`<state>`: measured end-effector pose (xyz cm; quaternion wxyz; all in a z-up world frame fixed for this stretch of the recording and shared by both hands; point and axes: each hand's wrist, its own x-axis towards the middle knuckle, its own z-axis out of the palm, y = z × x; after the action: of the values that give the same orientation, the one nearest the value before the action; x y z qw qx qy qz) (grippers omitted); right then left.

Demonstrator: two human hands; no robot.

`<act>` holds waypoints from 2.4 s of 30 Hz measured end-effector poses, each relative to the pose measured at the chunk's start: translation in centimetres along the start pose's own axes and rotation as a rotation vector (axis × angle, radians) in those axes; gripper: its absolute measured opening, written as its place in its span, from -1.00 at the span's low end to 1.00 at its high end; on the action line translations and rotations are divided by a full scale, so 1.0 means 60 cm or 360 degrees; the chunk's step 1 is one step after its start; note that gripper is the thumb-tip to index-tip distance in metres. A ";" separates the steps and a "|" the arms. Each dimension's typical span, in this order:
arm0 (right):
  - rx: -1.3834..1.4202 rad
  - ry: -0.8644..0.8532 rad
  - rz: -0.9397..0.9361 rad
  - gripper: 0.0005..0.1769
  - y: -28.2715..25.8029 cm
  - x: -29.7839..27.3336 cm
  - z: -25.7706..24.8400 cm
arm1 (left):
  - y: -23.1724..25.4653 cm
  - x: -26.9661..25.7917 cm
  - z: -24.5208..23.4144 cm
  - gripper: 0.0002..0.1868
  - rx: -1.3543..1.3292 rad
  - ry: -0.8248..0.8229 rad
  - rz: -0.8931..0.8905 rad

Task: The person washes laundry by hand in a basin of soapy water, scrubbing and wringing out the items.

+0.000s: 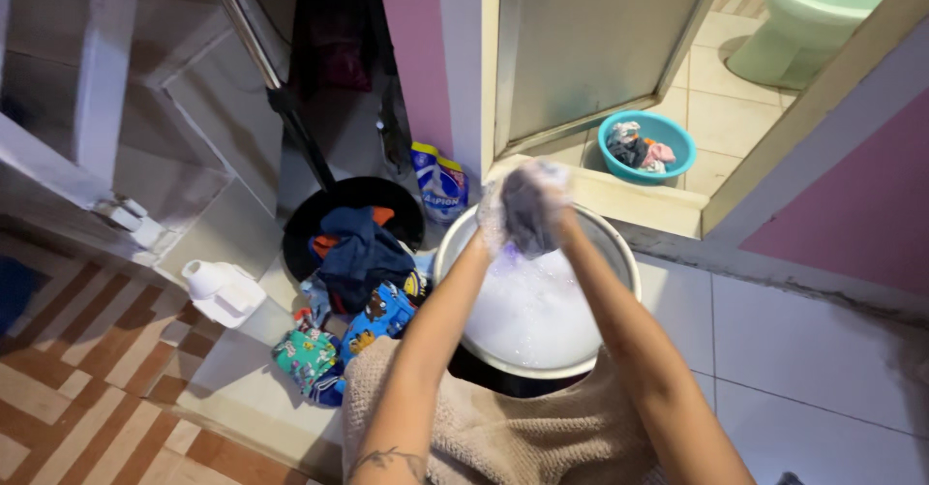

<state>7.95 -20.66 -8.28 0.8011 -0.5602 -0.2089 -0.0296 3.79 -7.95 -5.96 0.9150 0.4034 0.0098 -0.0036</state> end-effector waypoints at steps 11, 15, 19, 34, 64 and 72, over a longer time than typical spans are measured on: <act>-0.1612 0.0060 -0.0727 -0.89 0.009 0.018 -0.019 | -0.090 0.053 -0.035 -0.64 -0.0035 -0.0342 -0.0291; -0.1338 0.0121 -0.0330 -0.66 0.064 0.025 0.048 | -0.052 0.075 -0.066 -0.65 0.0008 -0.0282 -0.0226; -0.0680 0.0151 -0.0090 -0.55 0.050 0.047 0.054 | 0.015 0.074 -0.097 -0.66 0.0255 -0.0296 -0.0330; -0.0181 -0.0752 0.0655 -0.72 -0.059 0.003 -0.010 | 0.109 -0.116 -0.121 -0.71 -0.0212 -0.0009 -0.0262; -0.0787 -0.0934 -0.0260 -0.53 0.013 0.009 0.023 | 0.025 -0.025 -0.089 -0.80 0.0636 -0.0433 -0.0198; 0.0261 -0.0639 0.0729 -0.69 0.035 -0.020 0.060 | 0.085 -0.046 -0.118 -0.82 0.0879 -0.0478 0.0050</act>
<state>6.38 -16.85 -9.57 0.7721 -0.5209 -0.2331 0.2797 1.02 0.70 -6.93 0.7620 0.6317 -0.1330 -0.0516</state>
